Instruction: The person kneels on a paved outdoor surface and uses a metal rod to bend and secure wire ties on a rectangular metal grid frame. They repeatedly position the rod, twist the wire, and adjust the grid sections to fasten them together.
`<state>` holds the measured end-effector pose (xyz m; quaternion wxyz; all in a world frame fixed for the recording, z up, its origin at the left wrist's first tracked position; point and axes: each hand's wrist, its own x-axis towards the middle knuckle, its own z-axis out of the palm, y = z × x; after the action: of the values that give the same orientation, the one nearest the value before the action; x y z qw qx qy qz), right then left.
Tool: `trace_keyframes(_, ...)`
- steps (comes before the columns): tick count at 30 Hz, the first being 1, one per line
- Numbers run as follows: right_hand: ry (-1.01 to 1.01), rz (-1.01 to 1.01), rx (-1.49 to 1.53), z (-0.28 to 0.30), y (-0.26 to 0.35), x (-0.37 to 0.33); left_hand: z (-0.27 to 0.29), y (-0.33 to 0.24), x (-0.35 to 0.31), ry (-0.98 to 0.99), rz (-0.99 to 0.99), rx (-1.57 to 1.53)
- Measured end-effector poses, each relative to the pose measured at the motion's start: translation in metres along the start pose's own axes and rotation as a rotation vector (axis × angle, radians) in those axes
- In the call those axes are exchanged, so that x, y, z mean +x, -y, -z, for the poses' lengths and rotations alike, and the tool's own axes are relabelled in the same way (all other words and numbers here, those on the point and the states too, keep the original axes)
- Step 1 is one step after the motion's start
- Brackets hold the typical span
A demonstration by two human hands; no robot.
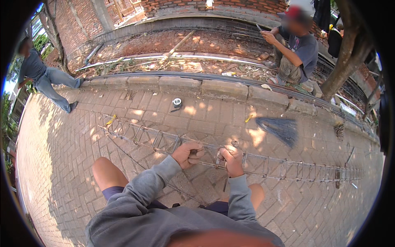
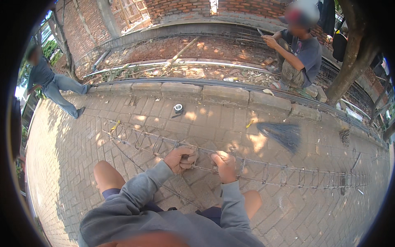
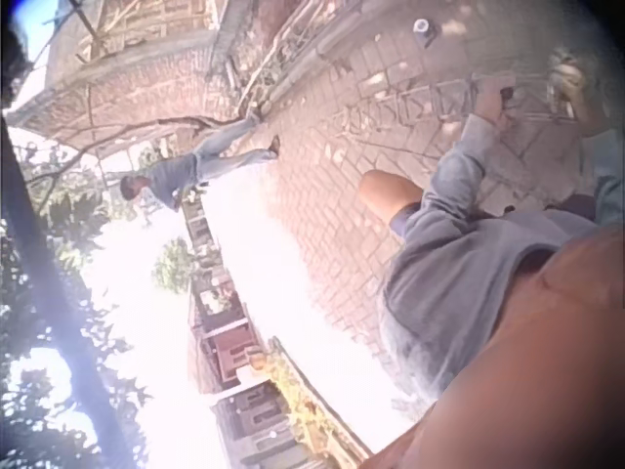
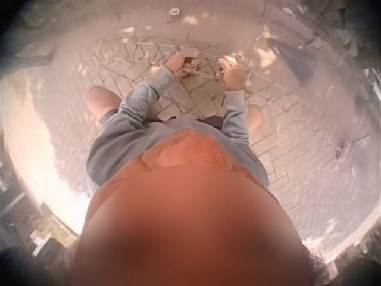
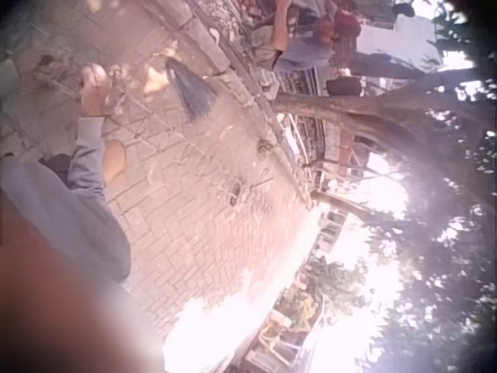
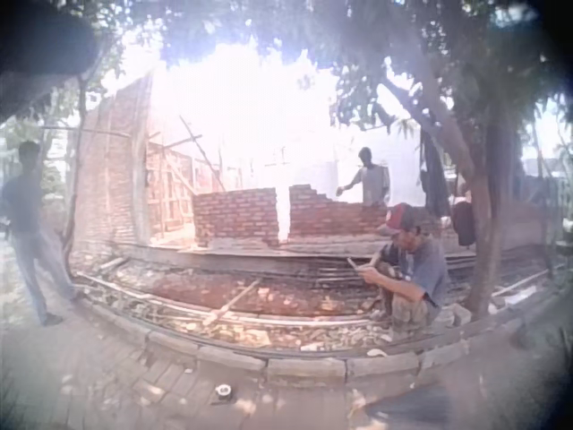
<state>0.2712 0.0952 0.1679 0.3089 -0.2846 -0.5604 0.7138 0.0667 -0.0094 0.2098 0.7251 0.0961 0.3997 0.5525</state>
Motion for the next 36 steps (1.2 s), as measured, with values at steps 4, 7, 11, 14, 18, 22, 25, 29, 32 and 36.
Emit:
trace_keyframes(4,0.368,0.338,-0.686,0.041,0.015,-0.001,0.02,-0.046,-0.029,-0.096,0.027,0.615)
trace_keyframes(7,0.323,0.604,-0.931,0.048,0.023,0.007,0.014,-0.05,-0.039,-0.102,-0.113,1.045)
trace_keyframes(11,0.143,0.685,-1.043,0.044,0.036,0.018,-0.023,-0.046,-0.047,-0.008,-0.468,1.405)
trace_keyframes(14,0.15,0.68,-1.136,0.039,0.042,0.018,-0.049,-0.035,-0.058,0.013,-0.28,1.165)
trace_keyframes(18,0.185,0.733,-1.245,0.043,0.045,0.005,-0.048,-0.026,-0.061,-0.137,-0.077,0.824)
trace_keyframes(22,0.214,0.931,-1.244,0.053,0.047,-0.011,-0.016,-0.036,-0.05,0.247,-0.473,1.511)
trace_keyframes(25,0.194,0.788,-1.084,0.048,0.051,-0.018,0.001,-0.028,-0.031,0.159,-0.488,1.741)
trace_keyframes(29,-0.046,0.374,-0.68,0.022,0.049,-0.034,0.01,-0.012,-0.006,0.195,-0.478,1.459)
trace_keyframes(32,-0.146,0.19,-0.643,0.009,0.033,-0.049,0.019,-0.003,0.008,0.282,-0.216,1.249)
trace_keyframes(36,-0.051,0.014,-0.825,0.005,0.004,-0.065,0.042,0.001,0.035,0.546,-0.576,1.797)
